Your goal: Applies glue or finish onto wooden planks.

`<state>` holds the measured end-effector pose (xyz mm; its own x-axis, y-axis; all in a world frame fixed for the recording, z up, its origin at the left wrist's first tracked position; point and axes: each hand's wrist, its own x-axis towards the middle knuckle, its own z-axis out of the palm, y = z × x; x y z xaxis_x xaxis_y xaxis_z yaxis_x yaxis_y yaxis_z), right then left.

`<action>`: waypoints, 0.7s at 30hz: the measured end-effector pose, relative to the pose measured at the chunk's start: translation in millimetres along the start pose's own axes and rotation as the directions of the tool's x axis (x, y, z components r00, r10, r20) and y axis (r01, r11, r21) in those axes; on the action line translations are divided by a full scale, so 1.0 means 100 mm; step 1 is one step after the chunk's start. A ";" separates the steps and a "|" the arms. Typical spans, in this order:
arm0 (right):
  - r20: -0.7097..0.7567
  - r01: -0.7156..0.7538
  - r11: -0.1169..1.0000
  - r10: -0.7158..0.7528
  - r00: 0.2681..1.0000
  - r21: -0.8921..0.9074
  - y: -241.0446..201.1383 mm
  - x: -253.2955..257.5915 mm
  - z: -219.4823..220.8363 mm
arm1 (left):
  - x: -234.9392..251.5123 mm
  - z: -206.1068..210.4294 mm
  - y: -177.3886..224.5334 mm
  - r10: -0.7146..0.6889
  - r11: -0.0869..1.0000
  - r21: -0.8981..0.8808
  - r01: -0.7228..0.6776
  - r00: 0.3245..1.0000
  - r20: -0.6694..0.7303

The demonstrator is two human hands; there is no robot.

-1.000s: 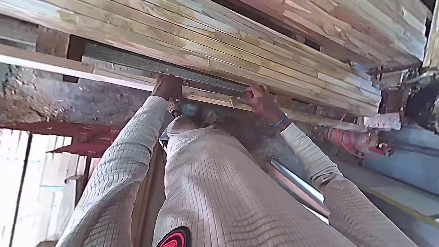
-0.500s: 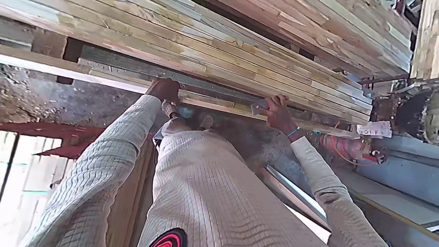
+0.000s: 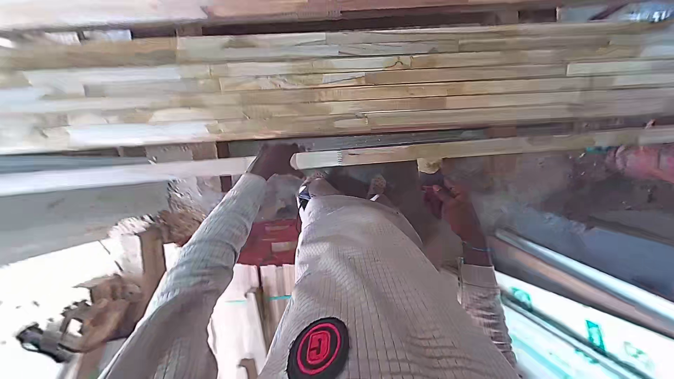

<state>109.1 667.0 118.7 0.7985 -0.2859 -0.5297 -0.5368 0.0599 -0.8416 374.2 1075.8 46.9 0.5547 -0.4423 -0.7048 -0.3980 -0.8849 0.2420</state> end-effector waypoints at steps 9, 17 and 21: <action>-0.243 -0.015 1.000 0.016 0.970 0.005 0.22 0.01 2.03 | 0.01 -0.26 -1.03 0.218 0.976 -0.065 -0.208 0.926 0.309; -0.638 -0.304 0.929 0.103 0.763 -0.213 -0.02 0.07 2.55 | 0.14 -0.20 -1.01 0.382 0.913 -0.253 -0.319 0.885 0.265; -0.684 -0.450 0.868 0.198 0.702 -0.211 -0.19 0.15 2.65 | -0.03 -0.12 -0.97 0.375 0.918 -0.192 -0.348 0.918 0.127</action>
<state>203.5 915.1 98.5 0.2676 -0.8433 -0.4661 -0.8828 -0.0209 -0.4692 419.9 1160.9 34.2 0.2671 -0.7194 -0.6411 -0.4184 -0.6859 0.5954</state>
